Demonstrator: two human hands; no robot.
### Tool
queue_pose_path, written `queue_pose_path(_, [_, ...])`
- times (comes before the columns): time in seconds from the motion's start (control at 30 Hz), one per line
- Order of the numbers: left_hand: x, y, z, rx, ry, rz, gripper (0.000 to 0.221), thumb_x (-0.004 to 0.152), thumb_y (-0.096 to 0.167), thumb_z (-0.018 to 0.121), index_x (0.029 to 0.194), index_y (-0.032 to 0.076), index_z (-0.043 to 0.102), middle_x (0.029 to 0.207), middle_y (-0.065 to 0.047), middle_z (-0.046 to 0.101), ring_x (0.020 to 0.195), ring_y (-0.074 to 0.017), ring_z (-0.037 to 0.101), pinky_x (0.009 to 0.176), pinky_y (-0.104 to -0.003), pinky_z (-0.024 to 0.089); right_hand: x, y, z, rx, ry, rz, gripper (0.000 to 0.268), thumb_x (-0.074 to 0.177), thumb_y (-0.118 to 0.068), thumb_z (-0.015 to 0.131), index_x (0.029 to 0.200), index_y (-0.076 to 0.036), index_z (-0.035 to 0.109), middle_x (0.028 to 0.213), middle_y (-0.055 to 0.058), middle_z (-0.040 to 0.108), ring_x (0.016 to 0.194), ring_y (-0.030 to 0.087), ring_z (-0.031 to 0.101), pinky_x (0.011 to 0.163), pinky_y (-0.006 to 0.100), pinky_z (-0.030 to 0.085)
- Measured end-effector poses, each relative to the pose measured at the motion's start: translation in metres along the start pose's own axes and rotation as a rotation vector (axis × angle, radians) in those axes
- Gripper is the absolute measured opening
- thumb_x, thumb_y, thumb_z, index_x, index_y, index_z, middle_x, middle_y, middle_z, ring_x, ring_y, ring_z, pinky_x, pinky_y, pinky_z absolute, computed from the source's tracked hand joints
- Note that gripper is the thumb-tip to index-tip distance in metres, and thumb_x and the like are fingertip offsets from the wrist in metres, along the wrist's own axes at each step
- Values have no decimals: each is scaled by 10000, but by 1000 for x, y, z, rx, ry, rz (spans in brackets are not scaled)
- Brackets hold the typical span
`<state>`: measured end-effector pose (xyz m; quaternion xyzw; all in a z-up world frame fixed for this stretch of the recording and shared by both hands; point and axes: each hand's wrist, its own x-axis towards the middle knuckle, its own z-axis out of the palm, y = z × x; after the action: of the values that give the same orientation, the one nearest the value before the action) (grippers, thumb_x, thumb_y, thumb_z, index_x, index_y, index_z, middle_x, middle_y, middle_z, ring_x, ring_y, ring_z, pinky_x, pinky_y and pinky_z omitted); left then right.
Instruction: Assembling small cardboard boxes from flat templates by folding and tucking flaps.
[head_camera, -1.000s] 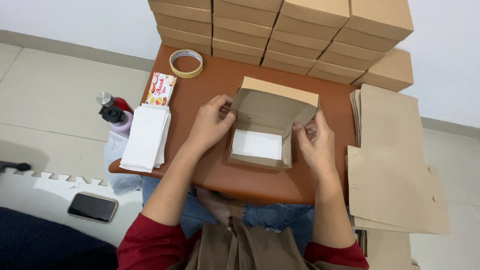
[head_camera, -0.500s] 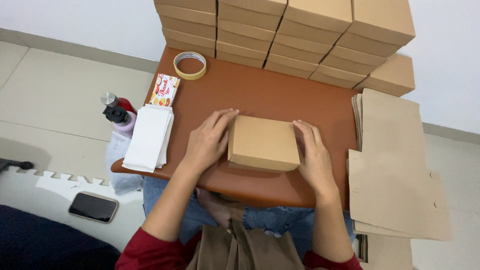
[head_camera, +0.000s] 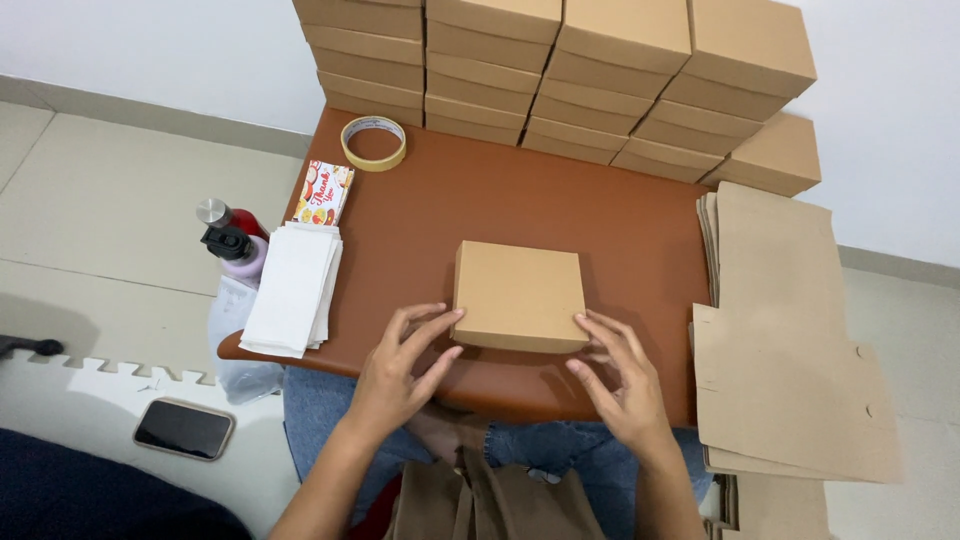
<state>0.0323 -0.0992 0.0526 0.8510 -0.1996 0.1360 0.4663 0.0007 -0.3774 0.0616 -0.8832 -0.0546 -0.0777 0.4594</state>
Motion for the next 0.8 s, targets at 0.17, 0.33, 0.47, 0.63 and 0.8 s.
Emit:
queue_pose_path(0.17, [3, 1, 7, 28, 72, 20, 375, 833, 122, 772, 1201, 115, 703, 1130, -54, 668, 865, -158, 681, 691, -268, 583, -2, -4, 7, -16, 130, -59, 425, 839, -35, 709, 1258, -53, 645, 1306, 178, 629, 1101, 267, 691, 976, 363, 616])
queue_pose_path(0.33, [5, 2, 10, 47, 108, 37, 324, 836, 113, 768, 1155, 92, 719, 1046, -42, 690, 824, -147, 688, 710, -268, 587, -1, -7, 7, 6, 174, -95, 410, 811, 21, 725, 1215, -25, 675, 1286, 178, 651, 1071, 248, 709, 940, 328, 635])
queue_pose_path(0.47, [3, 1, 11, 51, 116, 48, 344, 822, 96, 779, 1161, 92, 719, 1052, -43, 689, 802, -144, 689, 686, -264, 593, -1, -8, 7, -8, 201, -99, 385, 793, 51, 726, 1172, -12, 692, 1281, 179, 667, 1016, 235, 735, 923, 313, 638])
queue_pose_path(0.63, [1, 0, 10, 73, 111, 57, 352, 825, 99, 775, 1171, 90, 711, 1067, -45, 691, 814, -152, 698, 723, -275, 615, -2, -8, 8, -23, 229, -115, 353, 792, 101, 702, 1133, 11, 702, 1278, 170, 675, 962, 210, 746, 886, 286, 643])
queue_pose_path(0.8, [2, 2, 11, 159, 105, 84, 322, 835, 99, 763, 1154, 91, 720, 1038, -36, 687, 726, -139, 676, 649, -279, 580, -3, -8, 6, -292, 173, -174, 384, 809, 21, 719, 1179, -80, 713, 1338, 134, 617, 956, 185, 726, 803, 254, 644])
